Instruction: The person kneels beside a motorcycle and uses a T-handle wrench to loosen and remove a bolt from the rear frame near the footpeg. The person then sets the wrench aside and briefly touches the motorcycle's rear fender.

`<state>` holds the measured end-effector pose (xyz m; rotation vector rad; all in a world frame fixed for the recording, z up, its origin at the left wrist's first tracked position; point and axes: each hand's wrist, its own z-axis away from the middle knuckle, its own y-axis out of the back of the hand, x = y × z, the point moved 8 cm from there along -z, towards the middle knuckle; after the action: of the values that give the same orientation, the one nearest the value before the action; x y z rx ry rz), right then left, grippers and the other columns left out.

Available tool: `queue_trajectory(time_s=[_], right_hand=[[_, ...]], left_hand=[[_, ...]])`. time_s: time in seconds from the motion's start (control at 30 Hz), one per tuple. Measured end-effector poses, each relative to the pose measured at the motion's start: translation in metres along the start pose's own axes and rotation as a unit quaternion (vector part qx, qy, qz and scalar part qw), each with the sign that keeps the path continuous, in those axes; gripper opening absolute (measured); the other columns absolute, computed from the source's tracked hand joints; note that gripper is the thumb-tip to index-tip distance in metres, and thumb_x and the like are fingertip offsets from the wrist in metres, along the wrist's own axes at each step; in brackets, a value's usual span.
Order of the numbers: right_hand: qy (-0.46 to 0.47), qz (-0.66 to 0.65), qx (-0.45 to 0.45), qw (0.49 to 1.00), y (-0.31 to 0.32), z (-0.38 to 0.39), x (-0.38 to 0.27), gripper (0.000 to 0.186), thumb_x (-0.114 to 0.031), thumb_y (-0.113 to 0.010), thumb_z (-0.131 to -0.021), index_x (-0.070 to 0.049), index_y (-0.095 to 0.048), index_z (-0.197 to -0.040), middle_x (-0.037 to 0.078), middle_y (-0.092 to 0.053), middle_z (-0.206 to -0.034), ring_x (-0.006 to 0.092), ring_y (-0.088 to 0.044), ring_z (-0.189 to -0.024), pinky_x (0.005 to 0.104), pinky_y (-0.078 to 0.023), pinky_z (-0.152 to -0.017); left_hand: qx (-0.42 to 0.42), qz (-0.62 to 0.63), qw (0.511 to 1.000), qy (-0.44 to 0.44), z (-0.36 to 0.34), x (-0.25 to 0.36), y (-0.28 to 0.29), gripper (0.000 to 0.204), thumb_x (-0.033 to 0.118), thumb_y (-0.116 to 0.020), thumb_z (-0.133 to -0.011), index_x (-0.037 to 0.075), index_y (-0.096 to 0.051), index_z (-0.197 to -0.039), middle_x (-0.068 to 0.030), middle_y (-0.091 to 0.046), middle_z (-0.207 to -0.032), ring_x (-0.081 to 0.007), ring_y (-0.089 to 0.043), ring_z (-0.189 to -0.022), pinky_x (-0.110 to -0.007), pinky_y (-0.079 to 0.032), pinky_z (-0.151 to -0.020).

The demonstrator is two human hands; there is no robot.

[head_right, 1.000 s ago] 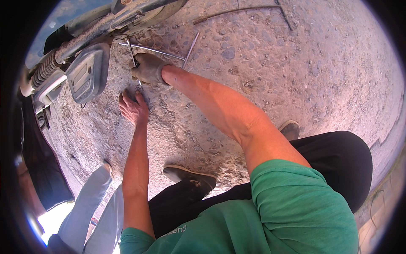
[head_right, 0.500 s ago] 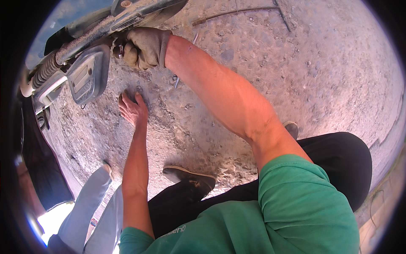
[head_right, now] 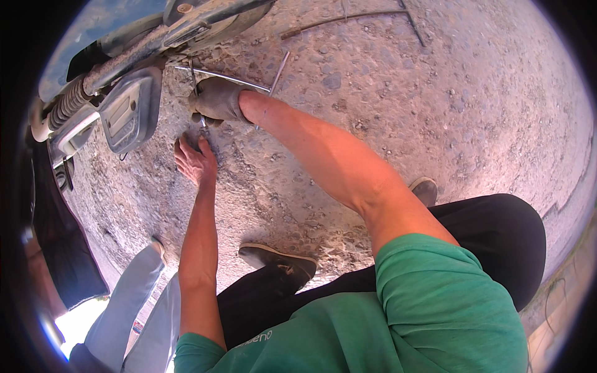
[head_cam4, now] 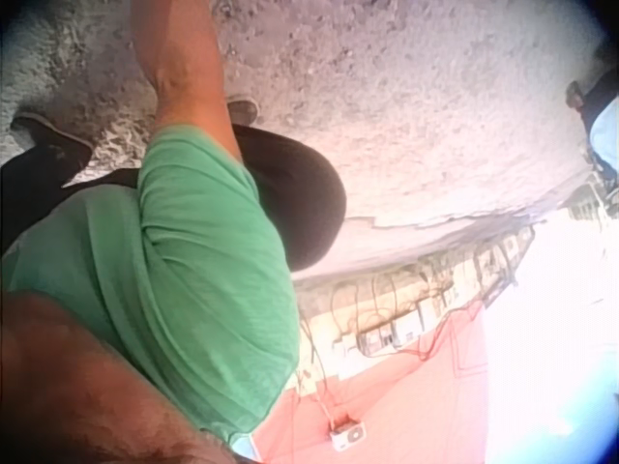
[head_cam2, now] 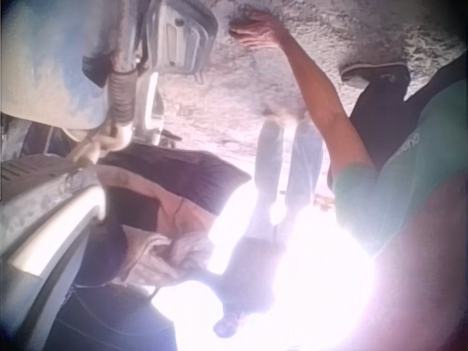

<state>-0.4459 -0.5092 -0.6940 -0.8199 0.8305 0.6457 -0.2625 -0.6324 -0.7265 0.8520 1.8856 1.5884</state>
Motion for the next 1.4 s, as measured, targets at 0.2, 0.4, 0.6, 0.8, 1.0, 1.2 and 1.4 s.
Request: queue_trajectory(time_s=[0.2,0.4,0.6,0.8,1.0,1.2,1.4], right_hand=[[0.060,0.014,0.009,0.998,0.001,-0.009,0.009,0.026,-0.021,-0.059,-0.094,0.000,-0.064,-0.109,0.007,-0.071,-0.087,0.0124,-0.062,-0.062,0.0288,-0.052,-0.053],[0.072,0.035,0.010,0.997,-0.006,-0.018,0.019,0.027,-0.020,-0.061,-0.095,-0.001,-0.061,-0.115,0.007,-0.070,-0.089,0.0119,-0.064,-0.071,0.0283,-0.052,-0.056],[0.079,0.010,0.016,0.997,-0.009,-0.021,0.021,0.026,-0.020,-0.061,-0.096,-0.002,-0.059,-0.114,0.007,-0.068,-0.088,0.0114,-0.063,-0.074,0.0272,-0.050,-0.055],[0.055,-0.030,0.023,0.998,-0.007,-0.019,0.018,0.022,-0.019,-0.062,-0.096,-0.003,-0.060,-0.111,0.007,-0.068,-0.088,0.0112,-0.064,-0.074,0.0275,-0.050,-0.054],[0.045,-0.062,0.016,0.997,-0.010,-0.015,0.013,0.022,-0.018,-0.063,-0.097,-0.001,-0.061,-0.109,0.008,-0.068,-0.086,0.0128,-0.063,-0.071,0.0275,-0.049,-0.052],[-0.055,-0.452,-0.193,0.869,-0.014,-0.007,-0.043,0.015,-0.015,-0.057,-0.100,0.000,-0.059,-0.102,0.005,-0.058,-0.078,0.0025,-0.045,-0.050,0.0167,-0.035,-0.039],[-0.080,-0.461,-0.152,0.871,-0.005,0.000,-0.041,0.014,-0.012,-0.049,-0.101,-0.001,-0.055,-0.094,0.003,-0.057,-0.079,-0.0012,-0.036,-0.045,0.0127,-0.028,-0.034]], left_hand=[[0.003,0.003,1.000,-0.001,0.000,0.001,0.001,0.066,0.050,-0.054,-0.093,0.007,-0.044,-0.143,-0.0184,-0.042,-0.145,-0.0394,-0.042,-0.130,-0.055,-0.036,-0.104],[0.000,0.006,1.000,0.001,0.000,0.000,0.001,0.066,0.050,-0.055,-0.093,0.007,-0.044,-0.143,-0.0185,-0.042,-0.146,-0.0392,-0.041,-0.131,-0.054,-0.035,-0.105],[0.003,0.007,1.000,-0.001,0.000,0.001,0.001,0.066,0.050,-0.055,-0.093,0.007,-0.045,-0.143,-0.0187,-0.042,-0.145,-0.0395,-0.041,-0.131,-0.054,-0.035,-0.105],[-0.001,0.003,1.000,0.000,0.000,0.001,0.001,0.067,0.051,-0.054,-0.093,0.007,-0.044,-0.143,-0.0188,-0.042,-0.145,-0.0396,-0.041,-0.131,-0.054,-0.035,-0.106],[-0.001,0.004,1.000,0.001,0.000,0.001,0.002,0.067,0.051,-0.053,-0.093,0.007,-0.044,-0.143,-0.0187,-0.042,-0.145,-0.0396,-0.041,-0.131,-0.054,-0.035,-0.106],[-0.001,0.011,1.000,-0.002,-0.002,0.003,0.002,0.066,0.050,-0.053,-0.094,0.008,-0.043,-0.143,-0.0182,-0.042,-0.145,-0.0394,-0.042,-0.130,-0.054,-0.035,-0.105],[0.009,0.006,1.000,-0.001,-0.001,0.001,0.001,0.065,0.050,-0.054,-0.095,0.008,-0.044,-0.143,-0.0184,-0.043,-0.145,-0.0396,-0.042,-0.130,-0.055,-0.036,-0.103]])
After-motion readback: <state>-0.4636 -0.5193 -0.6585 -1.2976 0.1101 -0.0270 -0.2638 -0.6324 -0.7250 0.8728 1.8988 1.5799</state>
